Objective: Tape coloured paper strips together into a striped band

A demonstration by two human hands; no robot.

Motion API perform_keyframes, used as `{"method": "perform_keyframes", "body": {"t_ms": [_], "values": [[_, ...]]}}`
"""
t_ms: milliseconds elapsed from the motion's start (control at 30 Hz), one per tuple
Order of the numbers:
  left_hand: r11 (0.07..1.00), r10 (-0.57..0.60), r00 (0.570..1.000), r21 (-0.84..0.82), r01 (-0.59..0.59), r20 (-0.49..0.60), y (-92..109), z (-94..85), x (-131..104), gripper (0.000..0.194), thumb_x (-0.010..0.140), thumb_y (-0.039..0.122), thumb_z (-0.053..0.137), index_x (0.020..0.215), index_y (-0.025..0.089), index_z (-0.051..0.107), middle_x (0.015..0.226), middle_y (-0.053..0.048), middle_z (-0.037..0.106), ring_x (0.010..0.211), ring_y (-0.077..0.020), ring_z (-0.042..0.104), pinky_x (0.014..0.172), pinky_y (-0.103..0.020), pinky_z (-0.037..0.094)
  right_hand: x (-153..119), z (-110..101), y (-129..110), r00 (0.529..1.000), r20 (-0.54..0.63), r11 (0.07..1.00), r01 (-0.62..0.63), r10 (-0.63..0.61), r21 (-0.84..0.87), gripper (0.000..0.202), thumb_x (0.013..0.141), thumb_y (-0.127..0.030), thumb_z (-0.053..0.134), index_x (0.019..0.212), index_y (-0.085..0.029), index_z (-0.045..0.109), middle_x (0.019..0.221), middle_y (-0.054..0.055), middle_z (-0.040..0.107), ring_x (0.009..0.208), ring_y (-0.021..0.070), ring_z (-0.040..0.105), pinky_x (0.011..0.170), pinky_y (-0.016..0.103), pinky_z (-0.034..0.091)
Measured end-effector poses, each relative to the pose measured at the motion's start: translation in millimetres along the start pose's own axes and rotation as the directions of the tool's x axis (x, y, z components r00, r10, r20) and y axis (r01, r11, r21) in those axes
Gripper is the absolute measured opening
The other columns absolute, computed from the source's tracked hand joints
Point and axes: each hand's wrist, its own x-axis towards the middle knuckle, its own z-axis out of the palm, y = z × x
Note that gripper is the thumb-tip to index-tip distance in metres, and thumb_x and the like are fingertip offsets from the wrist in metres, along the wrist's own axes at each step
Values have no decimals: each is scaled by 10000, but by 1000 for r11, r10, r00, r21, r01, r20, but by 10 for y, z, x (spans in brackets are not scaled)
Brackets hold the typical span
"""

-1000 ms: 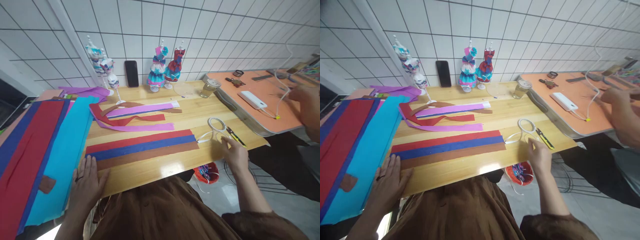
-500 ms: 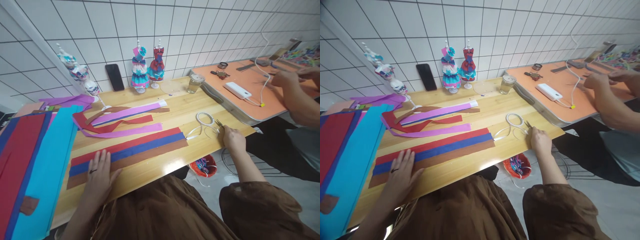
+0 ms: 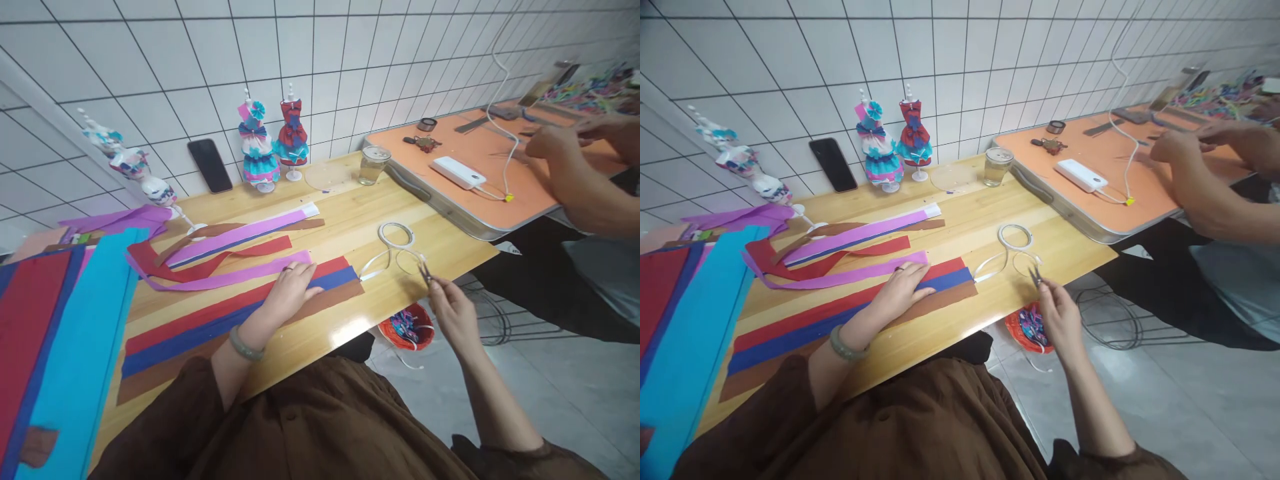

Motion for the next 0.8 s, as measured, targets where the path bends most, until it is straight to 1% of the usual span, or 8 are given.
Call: {"method": "perform_keyframes", "body": {"t_ms": [133, 233, 300, 400, 533, 600, 700, 800], "values": [[996, -92, 996, 20, 92, 16, 42, 106, 355, 460, 792, 445, 573, 1143, 151, 526, 1069, -114, 579, 1055, -243, 508, 892, -337, 397, -241, 141, -247, 978, 208, 995, -26, 6, 93, 440, 836, -507, 448, 1114, -174, 524, 808, 51, 622, 693, 171, 585, 629, 280, 475], [974, -222, 973, -20, 224, 66, 60, 119, 484, 429, 761, 470, 601, 1052, 158, 557, 1002, -99, 585, 954, -228, 553, 801, -308, 412, -340, 185, -369, 948, 318, 999, 1, -15, 44, 412, 853, -500, 428, 1106, -188, 519, 821, 52, 631, 727, 178, 598, 655, 282, 472], [958, -270, 955, -65, 279, 125, 57, 115, 528, 426, 728, 488, 627, 1005, 173, 559, 931, -71, 602, 873, -215, 569, 707, -289, 409, -377, 203, -417, 931, 364, 999, 32, -31, 4, 400, 855, -497, 427, 1093, -193, 529, 904, 72, 647, 812, 197, 612, 706, 298, 473], [946, -268, 938, -125, 300, 221, 46, 110, 565, 396, 675, 527, 650, 876, 194, 571, 807, -24, 605, 752, -188, 557, 593, -268, 365, -399, 226, -451, 912, 406, 997, 78, -65, -14, 395, 858, -490, 423, 1097, -198, 539, 1051, 98, 641, 962, 224, 602, 808, 332, 459], [960, -188, 940, -147, 237, 285, 80, 87, 567, 297, 676, 470, 653, 693, 188, 563, 697, -3, 580, 656, -151, 524, 562, -259, 327, -392, 233, -482, 901, 433, 995, 75, -38, -69, 402, 863, -482, 406, 1102, -191, 544, 1087, 115, 637, 992, 244, 597, 839, 364, 444], [969, -141, 953, -162, 189, 269, 119, 56, 542, 237, 697, 409, 642, 680, 186, 562, 709, -8, 587, 677, -151, 529, 579, -257, 333, -381, 221, -505, 901, 433, 996, 19, 23, -91, 408, 863, -489, 402, 1096, -187, 545, 1065, 115, 643, 979, 247, 599, 836, 367, 439], [958, -114, 959, -226, 175, 259, 178, 0, 495, 217, 761, 403, 566, 782, 188, 585, 804, -27, 621, 727, -160, 551, 601, -256, 354, -351, 201, -540, 883, 461, 996, -71, 85, -49, 391, 858, -508, 404, 1005, -192, 579, 968, 88, 662, 906, 226, 606, 787, 330, 445], [943, -143, 943, -247, 222, 301, 218, -30, 481, 265, 778, 423, 537, 896, 190, 586, 895, -42, 637, 768, -172, 572, 606, -257, 372, -292, 195, -575, 833, 528, 983, -185, 162, -10, 441, 843, -566, 379, 817, -177, 585, 666, 35, 604, 606, 162, 567, 541, 258, 423]]}}
